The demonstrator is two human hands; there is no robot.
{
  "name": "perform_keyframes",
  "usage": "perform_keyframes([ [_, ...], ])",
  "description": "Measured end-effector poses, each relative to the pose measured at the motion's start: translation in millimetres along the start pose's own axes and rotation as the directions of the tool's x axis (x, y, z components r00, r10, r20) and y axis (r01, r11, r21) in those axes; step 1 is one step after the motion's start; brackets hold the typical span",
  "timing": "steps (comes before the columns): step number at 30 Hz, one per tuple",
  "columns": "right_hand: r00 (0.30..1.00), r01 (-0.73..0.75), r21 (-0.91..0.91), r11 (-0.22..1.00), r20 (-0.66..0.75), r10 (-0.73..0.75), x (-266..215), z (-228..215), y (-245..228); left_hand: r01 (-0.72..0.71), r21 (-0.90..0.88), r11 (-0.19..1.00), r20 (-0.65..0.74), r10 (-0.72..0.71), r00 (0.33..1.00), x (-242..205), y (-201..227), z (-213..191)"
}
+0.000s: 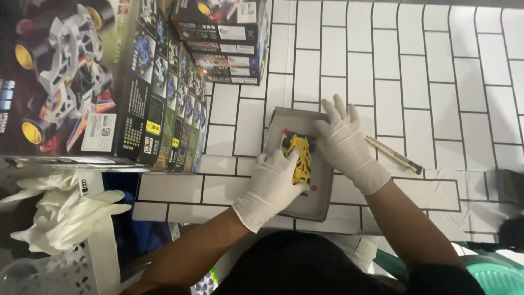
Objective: Assembling a miniature toy car by installing gears and a motor into the plastic chassis.
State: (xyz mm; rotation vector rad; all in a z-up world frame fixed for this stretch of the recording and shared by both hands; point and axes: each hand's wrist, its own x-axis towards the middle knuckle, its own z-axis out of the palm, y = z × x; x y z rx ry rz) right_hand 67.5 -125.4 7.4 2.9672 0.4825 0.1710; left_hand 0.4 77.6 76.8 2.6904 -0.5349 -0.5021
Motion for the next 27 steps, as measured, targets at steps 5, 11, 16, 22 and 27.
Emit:
perform_keyframes([
  [5, 0.966, 0.176, 0.253, 0.951, -0.233, -0.117, 26, 24, -20, 0.007, -0.005, 1.0, -0.032, -0.007, 0.999, 4, -2, 13],
  [11, 0.967, 0.204, 0.296, 0.933, -0.21, -0.145, 40, 17, -41, 0.008, 0.009, 1.0, -0.056, -0.007, 0.998, 1, 0, 8],
  [16, 0.992, 0.083, 0.314, 0.946, -0.113, -0.05, 34, 12, -27, 0.008, -0.049, 0.999, -0.019, -0.009, 1.0, -1, 0, -1],
  [22, 0.994, -0.089, 0.644, 0.76, 0.013, 0.105, -20, -79, -21, -0.003, -0.125, 0.992, -0.095, -0.009, 0.995, 8, -6, 11],
  [27, 0.91, -0.256, 0.865, 0.431, 0.065, 0.41, -84, -53, -11, 0.076, -0.452, 0.889, -0.091, -0.131, 0.987, 1, 7, -15],
])
